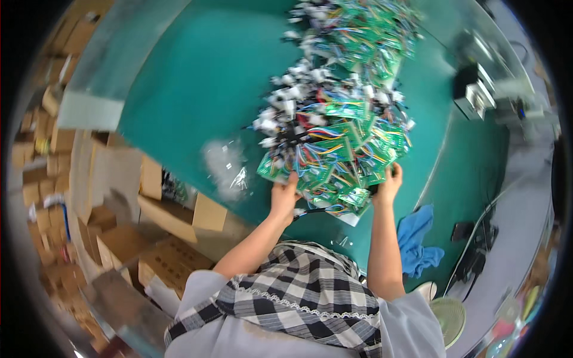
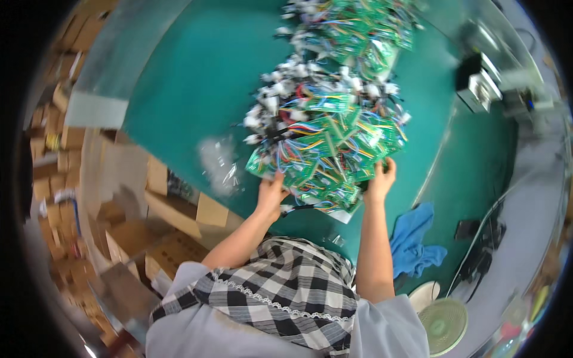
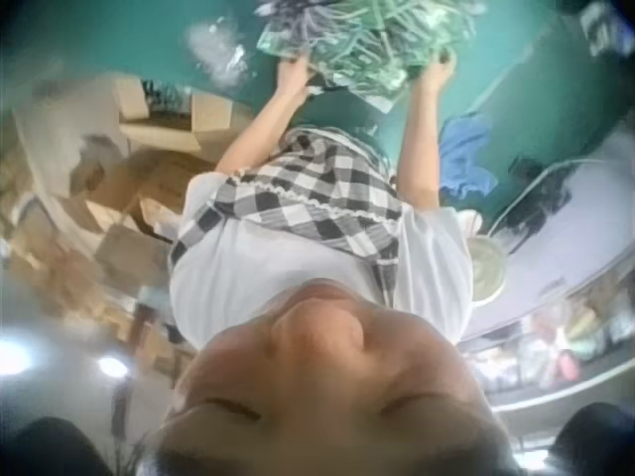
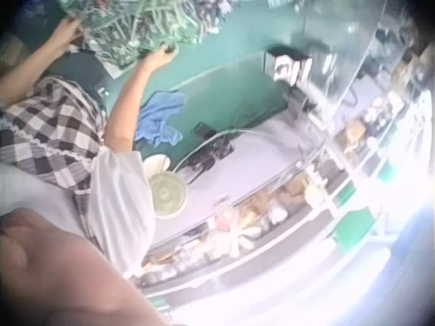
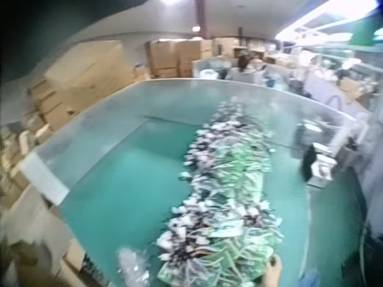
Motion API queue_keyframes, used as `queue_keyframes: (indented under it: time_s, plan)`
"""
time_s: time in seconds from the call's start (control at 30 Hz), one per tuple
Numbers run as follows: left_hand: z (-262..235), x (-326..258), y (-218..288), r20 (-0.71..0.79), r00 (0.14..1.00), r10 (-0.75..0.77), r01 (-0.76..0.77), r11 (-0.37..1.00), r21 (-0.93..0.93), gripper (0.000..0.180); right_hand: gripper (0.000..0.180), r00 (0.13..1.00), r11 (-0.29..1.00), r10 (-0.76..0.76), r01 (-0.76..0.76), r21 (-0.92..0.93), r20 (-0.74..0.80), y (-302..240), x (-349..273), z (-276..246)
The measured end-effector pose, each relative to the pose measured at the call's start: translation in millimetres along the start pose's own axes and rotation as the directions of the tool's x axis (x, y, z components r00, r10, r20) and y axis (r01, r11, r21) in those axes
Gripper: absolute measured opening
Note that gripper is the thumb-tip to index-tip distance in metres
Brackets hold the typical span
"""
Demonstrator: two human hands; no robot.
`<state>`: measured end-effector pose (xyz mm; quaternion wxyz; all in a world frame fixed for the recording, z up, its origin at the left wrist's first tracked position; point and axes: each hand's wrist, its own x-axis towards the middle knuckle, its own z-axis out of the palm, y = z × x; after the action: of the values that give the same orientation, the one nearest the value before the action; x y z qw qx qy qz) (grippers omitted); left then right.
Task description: The person assembles electronic components at a workstation, inserting wires into a multi-slot green circuit board. They retrieve additional components from a cardboard box and place them on the table, then continue the assembly process by hand.
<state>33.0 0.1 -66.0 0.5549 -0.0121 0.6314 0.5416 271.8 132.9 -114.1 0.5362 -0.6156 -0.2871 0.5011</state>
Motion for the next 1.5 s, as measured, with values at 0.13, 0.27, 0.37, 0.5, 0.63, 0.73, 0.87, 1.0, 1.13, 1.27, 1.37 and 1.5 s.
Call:
queue_keyframes:
  time_s: [0.13, 0.27, 0.37, 0.5, 0.63, 0.73, 0.87, 1.0, 1.13, 1.27, 1.37, 1.5]
  plan:
    - [-11.5, -9.6, 23.3, 0.180, 0.979, -0.094, 0.071, 0.989, 0.129, 0.054, 0.038, 1.000, 0.989, -0.009, 0.008, -0.150, -0.004, -12.8, 8.9, -2.2]
    - [-31.6, -25.8, 27.5, 0.251, 0.950, -0.184, 0.118, 0.959, 0.257, 0.060, 0.045, 0.990, 0.983, -0.092, 0.106, -0.146, 0.103, -16.8, 26.3, -28.7]
    - [-53.9, -42.4, 10.7, 0.242, 0.967, -0.081, 0.023, 0.972, 0.234, 0.056, 0.054, 0.999, 0.917, 0.029, -0.014, -0.399, 0.030, -54.0, 7.6, -35.9]
    - [-104.8, -70.1, 26.7, 0.478, 0.878, -0.013, -0.044, 0.993, 0.108, 0.037, 0.048, 0.849, 0.579, -0.527, 0.333, -0.744, -0.031, -85.4, -55.6, -18.5]
    - [-186.3, -92.4, 41.6, 0.395, 0.918, 0.004, -0.027, 0.998, 0.052, 0.031, 0.042, 0.517, 0.140, -0.790, 0.676, -0.723, 0.331, -89.3, -125.8, 30.2]
    - [-249.0, -89.2, 36.8, 0.243, 0.970, -0.007, 0.017, 0.999, -0.038, 0.029, 0.037, 0.327, -0.027, -0.795, 0.822, -0.568, 0.511, -71.7, -191.6, 86.7]
    - [-344.8, -88.1, 35.3, -0.002, 0.997, -0.073, 0.072, 0.995, -0.074, 0.027, 0.037, 0.596, 0.163, -0.591, 0.748, -0.643, 0.544, 13.9, -231.0, 100.2]
    - [-424.9, -65.4, 22.8, -0.142, 0.974, -0.174, 0.166, 0.984, -0.068, 0.021, 0.033, 0.686, 0.180, -0.535, 0.664, -0.726, 0.494, 46.0, -270.1, 97.7]
    - [-446.4, -40.5, 31.5, -0.027, 0.969, -0.245, 0.246, 0.968, 0.053, 0.016, 0.033, 0.815, 0.197, -0.473, 0.469, -0.861, 0.336, 73.5, -305.4, 40.6]
    - [-424.3, -43.1, 58.8, -0.006, 0.973, -0.231, 0.230, 0.967, 0.112, 0.015, 0.032, 0.818, 0.144, -0.570, 0.192, -0.971, 0.078, 65.9, -304.4, -29.3]
    - [-395.7, -45.1, 72.0, 0.012, 0.971, -0.239, 0.233, 0.956, 0.177, 0.015, 0.032, 0.710, 0.170, -0.680, -0.085, -0.982, -0.180, 55.6, -305.3, -94.1]
    - [-381.1, -36.0, 79.1, 0.136, 0.956, -0.261, 0.219, 0.939, 0.265, 0.017, 0.049, 0.434, 0.258, -0.693, -0.597, -0.760, -0.576, 43.7, -341.7, -154.3]
